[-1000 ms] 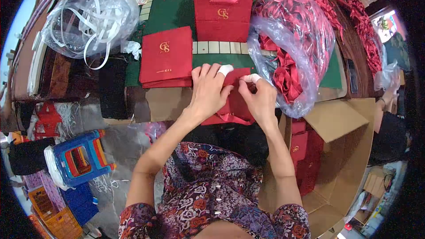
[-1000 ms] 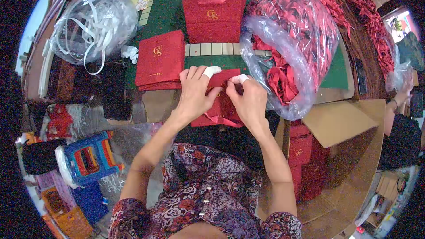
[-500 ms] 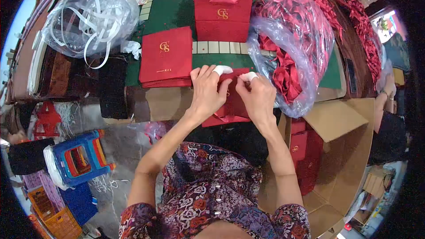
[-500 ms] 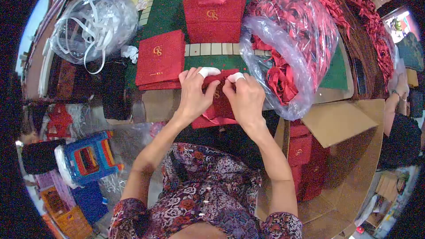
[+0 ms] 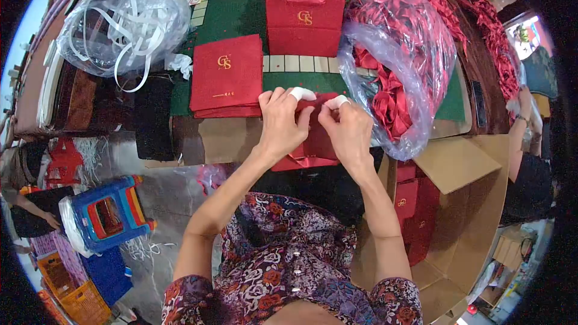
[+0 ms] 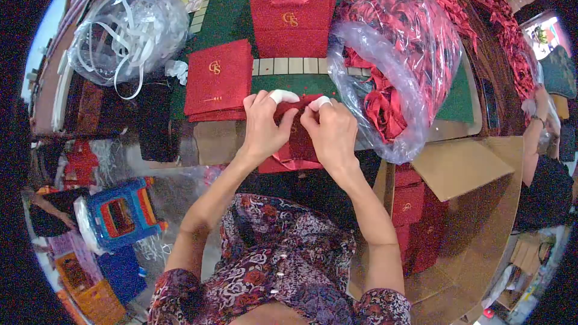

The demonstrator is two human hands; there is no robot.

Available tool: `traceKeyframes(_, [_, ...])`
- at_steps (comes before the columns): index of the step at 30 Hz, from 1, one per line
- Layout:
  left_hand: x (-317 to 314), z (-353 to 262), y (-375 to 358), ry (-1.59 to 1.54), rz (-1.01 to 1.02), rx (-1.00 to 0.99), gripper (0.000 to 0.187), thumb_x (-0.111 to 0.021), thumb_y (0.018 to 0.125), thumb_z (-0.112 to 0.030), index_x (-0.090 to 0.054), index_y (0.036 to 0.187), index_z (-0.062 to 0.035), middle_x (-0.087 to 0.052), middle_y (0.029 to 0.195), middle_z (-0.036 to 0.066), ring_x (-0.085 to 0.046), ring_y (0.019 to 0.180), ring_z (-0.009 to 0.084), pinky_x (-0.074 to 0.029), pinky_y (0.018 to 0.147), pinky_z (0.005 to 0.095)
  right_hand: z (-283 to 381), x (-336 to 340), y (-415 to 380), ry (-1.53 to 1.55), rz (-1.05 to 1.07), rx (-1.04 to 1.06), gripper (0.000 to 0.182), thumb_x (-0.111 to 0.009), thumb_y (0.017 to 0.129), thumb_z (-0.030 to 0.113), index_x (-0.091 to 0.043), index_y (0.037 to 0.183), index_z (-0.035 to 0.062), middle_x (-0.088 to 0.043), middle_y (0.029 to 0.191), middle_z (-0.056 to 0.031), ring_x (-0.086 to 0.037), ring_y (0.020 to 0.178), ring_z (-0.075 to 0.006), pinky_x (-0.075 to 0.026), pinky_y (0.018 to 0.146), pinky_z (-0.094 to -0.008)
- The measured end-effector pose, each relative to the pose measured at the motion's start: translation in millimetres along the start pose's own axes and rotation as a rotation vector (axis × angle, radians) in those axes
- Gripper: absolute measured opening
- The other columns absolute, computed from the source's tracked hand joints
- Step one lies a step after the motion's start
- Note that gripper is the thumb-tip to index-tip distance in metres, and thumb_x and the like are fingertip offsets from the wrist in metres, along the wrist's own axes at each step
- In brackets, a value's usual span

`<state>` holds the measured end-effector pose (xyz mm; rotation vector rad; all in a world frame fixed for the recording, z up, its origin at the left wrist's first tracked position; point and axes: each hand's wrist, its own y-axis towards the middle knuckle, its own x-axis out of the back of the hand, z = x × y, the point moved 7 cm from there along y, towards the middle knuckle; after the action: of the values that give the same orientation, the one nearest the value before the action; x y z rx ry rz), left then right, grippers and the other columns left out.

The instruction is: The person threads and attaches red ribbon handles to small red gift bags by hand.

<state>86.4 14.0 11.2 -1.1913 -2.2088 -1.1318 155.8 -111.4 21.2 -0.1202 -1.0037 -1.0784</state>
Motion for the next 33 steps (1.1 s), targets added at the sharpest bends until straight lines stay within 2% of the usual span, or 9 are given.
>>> traceKeyframes(2, [-2.1, 4.4, 0.2, -0.052, 0.025, 0.060, 0.017, -0.071, 0.081, -0.009, -0.069, 0.098, -0.0104, -0.068, 0.091, 0.006, -0.058, 0.088, 0.0260, -0.035, 0.088, 0.0401, 1.6, -1.2, -1.4, -0.016, -0.009, -0.014, 0.011, -0.074, 0.077, 0.009, -0.064, 0.077, 0.0024, -0.063, 0.074, -0.0150, -0.063, 0.071, -0.0350, -0.050, 0.064, -0.0461])
traceKeyframes(6, [-4.8, 4.0, -0.2, -0.014, 0.064, 0.064, 0.016, -0.070, 0.083, -0.009, -0.069, 0.099, -0.0101, -0.068, 0.090, 0.005, -0.058, 0.087, 0.0259, -0.036, 0.089, 0.0403, 0.2, -4.5, -4.0, -0.028, -0.025, -0.006, 0.012, -0.074, 0.076, 0.008, -0.064, 0.080, 0.0026, -0.063, 0.077, -0.0143, -0.063, 0.072, -0.0343, -0.050, 0.064, -0.0456])
traceKeyframes(8, [-7.3, 2.2, 0.3, -0.007, 0.084, 0.057, 0.015, -0.070, 0.083, -0.009, -0.068, 0.098, -0.0100, -0.068, 0.090, 0.005, -0.058, 0.087, 0.0261, -0.036, 0.089, 0.0405, 6.6, -4.6, -3.6, -0.112, -0.054, 0.101, 0.012, -0.075, 0.079, 0.009, -0.065, 0.084, 0.0034, -0.065, 0.076, -0.0123, -0.065, 0.070, -0.0297, -0.050, 0.062, -0.0402])
traceKeyframes(12, [-6.3, -1.3, 0.5, -0.002, 0.060, 0.020, 0.015, -0.067, 0.084, -0.008, -0.067, 0.099, -0.0093, -0.068, 0.091, 0.006, -0.058, 0.087, 0.0273, -0.036, 0.088, 0.0413, 9.6, -6.4, -8.2, -0.164, -0.131, 0.203, 0.013, -0.076, 0.080, 0.008, -0.067, 0.089, 0.0041, -0.065, 0.078, -0.0124, -0.064, 0.073, -0.0305, -0.050, 0.062, -0.0397])
traceKeyframes(20, [-10.1, -3.6, 0.4, -0.024, 0.057, -0.018, 0.017, -0.065, 0.084, -0.006, -0.064, 0.101, -0.0082, -0.067, 0.085, 0.010, -0.058, 0.087, 0.0291, -0.035, 0.085, 0.0434, -7.7, 3.7, -5.0, 0.055, -0.106, 0.048, 0.014, -0.077, 0.082, 0.009, -0.071, 0.094, 0.0045, -0.067, 0.079, -0.0113, -0.065, 0.070, -0.0256, -0.050, 0.063, -0.0358])
traceKeyframes(23, [-13.1, 2.7, 1.0, -0.063, 0.081, 0.015, 0.019, -0.066, 0.083, -0.006, -0.064, 0.101, -0.0090, -0.067, 0.085, 0.009, -0.058, 0.087, 0.0292, -0.035, 0.084, 0.0436, -13.6, -0.9, 1.0, 0.111, 0.038, 0.002, 0.018, -0.075, 0.084, 0.013, -0.071, 0.101, 0.0072, -0.066, 0.087, -0.0120, -0.064, 0.078, -0.0321, -0.050, 0.069, -0.0413])
traceKeyframes(25, [-13.4, 2.6, 1.9, -0.050, 0.079, 0.033, 0.019, -0.067, 0.083, -0.006, -0.064, 0.101, -0.0098, -0.067, 0.085, 0.009, -0.058, 0.086, 0.0292, -0.035, 0.084, 0.0435, -15.2, 4.5, 6.1, 0.262, -0.024, -0.011, 0.020, -0.075, 0.085, 0.008, -0.072, 0.104, 0.0051, -0.067, 0.092, -0.0116, -0.065, 0.072, -0.0255, -0.051, 0.065, -0.0343])
traceKeyframes(28, [-11.1, -2.8, 3.9, -0.060, 0.070, 0.008, 0.019, -0.067, 0.082, -0.007, -0.064, 0.100, -0.0095, -0.067, 0.084, 0.009, -0.058, 0.086, 0.0289, -0.035, 0.084, 0.0431, -11.3, 14.1, 12.4, 0.091, 0.033, 0.146, 0.025, -0.073, 0.086, 0.010, -0.072, 0.110, 0.0067, -0.063, 0.097, -0.0107, -0.062, 0.091, -0.0290, -0.049, 0.078, -0.0378])
traceKeyframes(33, [-7.0, -9.9, 5.2, -0.060, 0.062, -0.032, 0.020, -0.067, 0.082, -0.006, -0.064, 0.101, -0.0100, -0.067, 0.084, 0.007, -0.058, 0.088, 0.0284, -0.035, 0.083, 0.0422, -8.3, 16.8, 18.1, 0.087, 0.152, 0.134, 0.021, -0.075, 0.083, 0.010, -0.071, 0.103, 0.0055, -0.061, 0.096, -0.0105, -0.059, 0.097, -0.0308, -0.047, 0.083, -0.0393])
